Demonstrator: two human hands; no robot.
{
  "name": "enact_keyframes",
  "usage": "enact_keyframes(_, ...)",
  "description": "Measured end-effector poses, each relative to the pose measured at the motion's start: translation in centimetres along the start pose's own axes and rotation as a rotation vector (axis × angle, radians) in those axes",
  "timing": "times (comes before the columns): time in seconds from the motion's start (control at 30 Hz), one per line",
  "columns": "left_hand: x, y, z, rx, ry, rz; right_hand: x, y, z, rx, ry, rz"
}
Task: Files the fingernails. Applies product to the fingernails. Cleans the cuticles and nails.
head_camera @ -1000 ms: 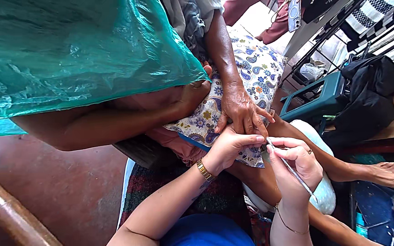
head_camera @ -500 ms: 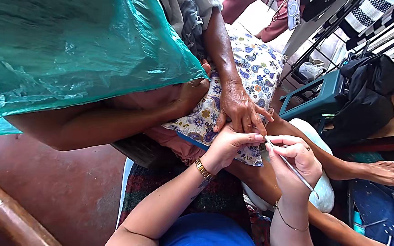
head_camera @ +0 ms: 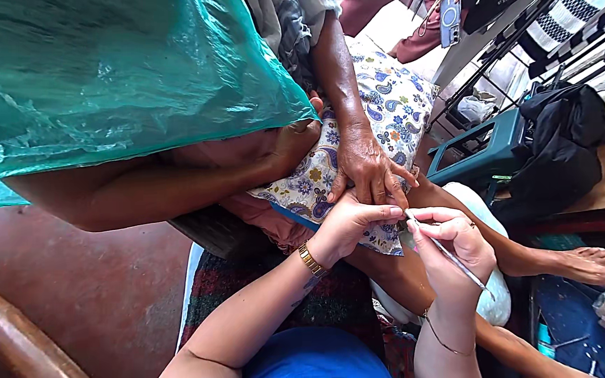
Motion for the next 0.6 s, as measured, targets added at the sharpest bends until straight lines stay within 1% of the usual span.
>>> enact_keyframes(0.07,0.01,0.07,-0.05,0.001,0.002,0.0,0.23,0.05,0.08,-0.021,-0.004,0.038)
enact_keyframes(0.2,0.06,-0.04,-0.05,0.008,0.004,-0.004,-0.04,-0.01,0.04,-0.005,-0.005,0.001)
enact_keyframes(0.33,0.06,0.01,-0.04,-0.009,-0.002,0.003,0.19,0.01,0.12,-0.023,-0.007,0.048)
enact_keyframes(0.43,0.08,-0.06,-0.04,-0.008,0.002,0.007,-0.08,-0.05,0.06,-0.009,-0.01,-0.01)
enact_keyframes(0.6,0.12,-0.02,-0.11,-0.004,0.003,0.015,0.08,-0.09,0.07,-0.03,-0.002,0.013)
Point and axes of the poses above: each hand's wrist, its own z-axis towards the middle knuckle, its own x-axis out of the back of the hand, y = z × x, the point moved 9 cm from there along z, towards the middle knuckle, and after that the axes turned 14 degrees about z, right-handed, at the moved point
